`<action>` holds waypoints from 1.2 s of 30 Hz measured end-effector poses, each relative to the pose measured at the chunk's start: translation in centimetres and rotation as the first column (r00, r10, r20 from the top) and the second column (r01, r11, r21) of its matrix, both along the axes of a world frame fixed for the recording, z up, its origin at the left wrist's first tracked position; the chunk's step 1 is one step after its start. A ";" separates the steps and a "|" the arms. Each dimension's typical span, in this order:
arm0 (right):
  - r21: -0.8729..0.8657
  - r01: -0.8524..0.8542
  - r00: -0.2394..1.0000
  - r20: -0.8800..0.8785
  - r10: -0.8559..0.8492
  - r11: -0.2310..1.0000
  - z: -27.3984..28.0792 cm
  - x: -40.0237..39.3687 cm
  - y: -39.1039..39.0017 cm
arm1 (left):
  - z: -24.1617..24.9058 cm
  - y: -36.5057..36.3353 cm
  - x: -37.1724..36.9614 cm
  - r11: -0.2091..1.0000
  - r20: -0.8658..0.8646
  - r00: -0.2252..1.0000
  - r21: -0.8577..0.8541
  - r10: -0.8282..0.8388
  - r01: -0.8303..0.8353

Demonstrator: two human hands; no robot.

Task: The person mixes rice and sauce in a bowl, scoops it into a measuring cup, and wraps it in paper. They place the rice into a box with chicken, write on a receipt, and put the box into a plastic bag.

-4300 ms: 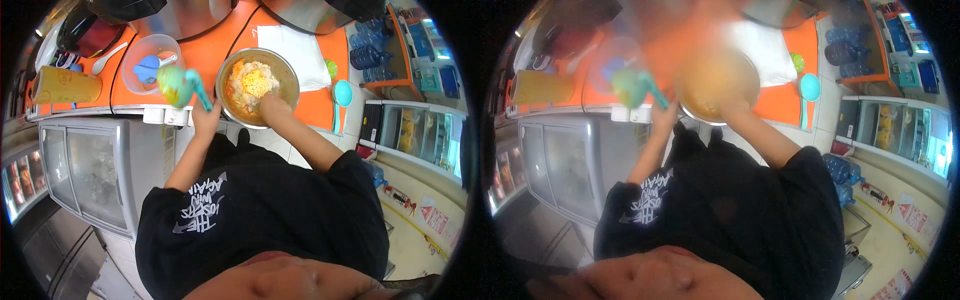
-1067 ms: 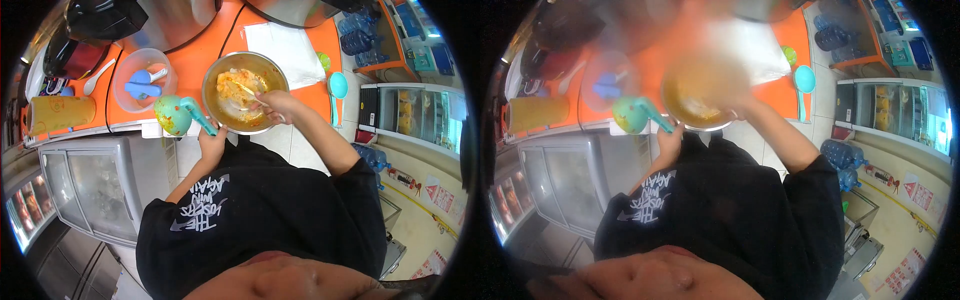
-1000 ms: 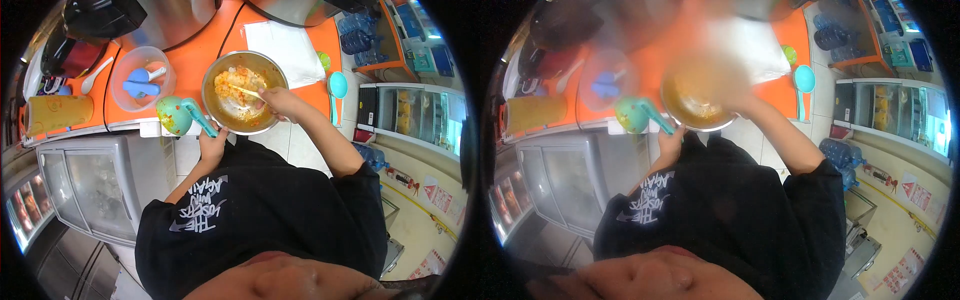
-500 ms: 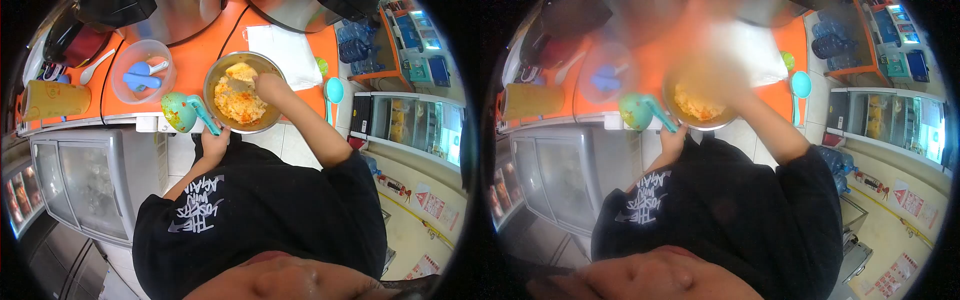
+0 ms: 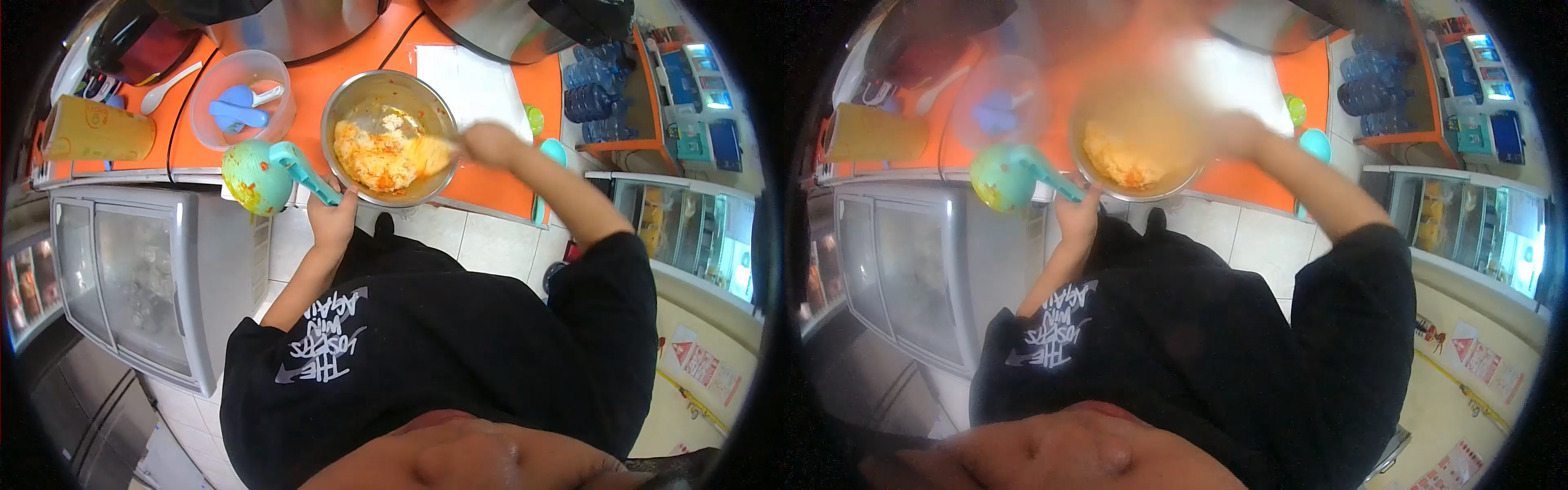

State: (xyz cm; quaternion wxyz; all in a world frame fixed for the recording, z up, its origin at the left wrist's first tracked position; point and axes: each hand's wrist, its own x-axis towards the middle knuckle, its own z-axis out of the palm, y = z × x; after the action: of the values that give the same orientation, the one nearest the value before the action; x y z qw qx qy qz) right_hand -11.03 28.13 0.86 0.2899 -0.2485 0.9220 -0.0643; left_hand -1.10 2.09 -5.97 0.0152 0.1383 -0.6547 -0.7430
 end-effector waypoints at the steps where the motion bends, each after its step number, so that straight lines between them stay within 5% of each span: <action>1: -0.220 0.114 0.988 -0.077 -0.133 0.969 -1.2 2.6 -0.5 | 0.5 0.4 -0.3 1.000 0.002 1.000 0.010 0.015 -0.015; 2: -0.436 0.199 0.955 -0.117 -0.274 0.878 -1.9 4.5 -1.2 | 0.9 1.0 -0.6 0.999 -0.017 1.000 -0.042 0.003 -0.004; 6: -0.209 0.194 0.981 0.017 -0.194 0.959 -1.7 3.4 -3.8 | 0.9 3.0 0.5 0.986 0.007 0.998 -0.151 -0.069 0.069; 7: -0.105 0.582 0.698 0.573 -0.429 0.806 1.1 1.5 -4.5 | 2.4 3.4 1.0 0.973 0.022 0.994 -0.200 -0.111 0.113; 8: 0.203 0.780 0.111 0.886 -0.450 0.592 2.7 0.4 -4.6 | 2.3 3.2 1.9 0.971 0.016 0.993 -0.209 -0.116 0.116; 9: 0.077 0.816 0.305 0.784 -0.540 0.573 1.8 1.8 -4.4 | 1.6 3.2 2.8 0.942 0.070 0.982 -0.280 -0.174 0.187; 13: 0.046 0.717 0.480 0.692 -0.540 0.696 3.6 1.3 -2.6 | -1.5 1.7 4.4 0.937 0.121 0.973 -0.269 -0.196 0.223; 15: -0.159 0.495 0.867 0.161 -0.472 0.854 1.5 2.0 -2.9 | -1.9 0.0 3.8 0.925 0.136 0.979 -0.330 -0.151 0.189; 16: -0.157 0.501 0.863 0.167 -0.477 0.851 0.6 2.3 -4.1 | -2.1 -0.4 2.7 0.943 0.060 0.990 -0.304 -0.126 0.138; 18: 0.202 0.479 0.873 -0.009 -0.488 0.854 -1.0 2.6 -7.5 | -2.2 -1.1 0.0 0.953 0.153 0.981 -0.259 -0.120 0.157; 21: 0.236 0.630 0.760 0.009 -0.650 0.740 -2.2 2.9 -9.4 | -1.3 -0.4 -4.3 0.960 0.035 0.998 -0.270 -0.060 0.067; 22: 0.234 0.633 0.757 0.012 -0.653 0.738 -3.6 1.8 -8.5 | -1.5 -0.4 -5.3 0.959 0.036 0.997 -0.274 -0.064 0.072; 24: 0.251 0.251 0.967 -0.025 -0.253 0.935 -5.9 -2.0 -4.1 | -1.3 -0.4 -7.5 0.938 0.084 0.988 -0.315 -0.126 0.147; 26: -0.086 0.265 0.905 -0.320 -0.279 0.960 -0.9 -1.6 -1.4 | -1.3 -0.4 -9.3 0.920 0.040 0.989 -0.365 -0.139 0.144; 27: -0.070 0.261 0.906 -0.326 -0.269 0.963 1.8 -1.6 -1.5 | -2.8 -1.0 -10.0 0.930 0.072 0.973 -0.287 -0.218 0.229; 29: 0.481 0.156 0.985 -0.009 -0.173 0.863 5.7 -0.8 -2.0 | -3.4 -1.1 -9.8 0.926 0.104 0.947 -0.200 -0.304 0.320; 31: 0.114 0.281 0.960 -0.016 -0.281 0.953 1.0 3.8 0.5 | -1.6 -0.5 -8.5 0.957 0.125 0.954 0.129 -0.274 0.258; 33: -0.169 0.403 0.915 0.053 -0.400 0.900 -0.9 8.1 -2.6 | 1.2 0.7 -6.5 0.965 0.058 0.967 0.093 -0.249 0.244; 34: -0.112 0.464 0.886 0.046 -0.462 0.879 0.4 9.0 -5.4 | 2.1 1.1 -5.3 0.973 -0.004 0.974 0.050 -0.227 0.227; 35: -0.366 0.390 0.857 -0.190 -0.478 0.845 -2.4 9.8 -6.2 | 2.5 1.4 -4.2 0.971 0.012 0.972 0.053 -0.236 0.235; 36: -0.366 0.399 0.856 -0.181 -0.485 0.840 -2.1 9.2 -7.1 | 2.8 1.5 -3.4 0.970 -0.029 0.970 -0.022 -0.242 0.242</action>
State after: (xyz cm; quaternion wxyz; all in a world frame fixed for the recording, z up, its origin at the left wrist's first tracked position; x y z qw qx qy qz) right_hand -1.86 21.07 -1.25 0.0968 -0.0763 0.9622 -0.2427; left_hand -4.52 3.57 -3.17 -0.0639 0.0455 -0.6732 -0.7353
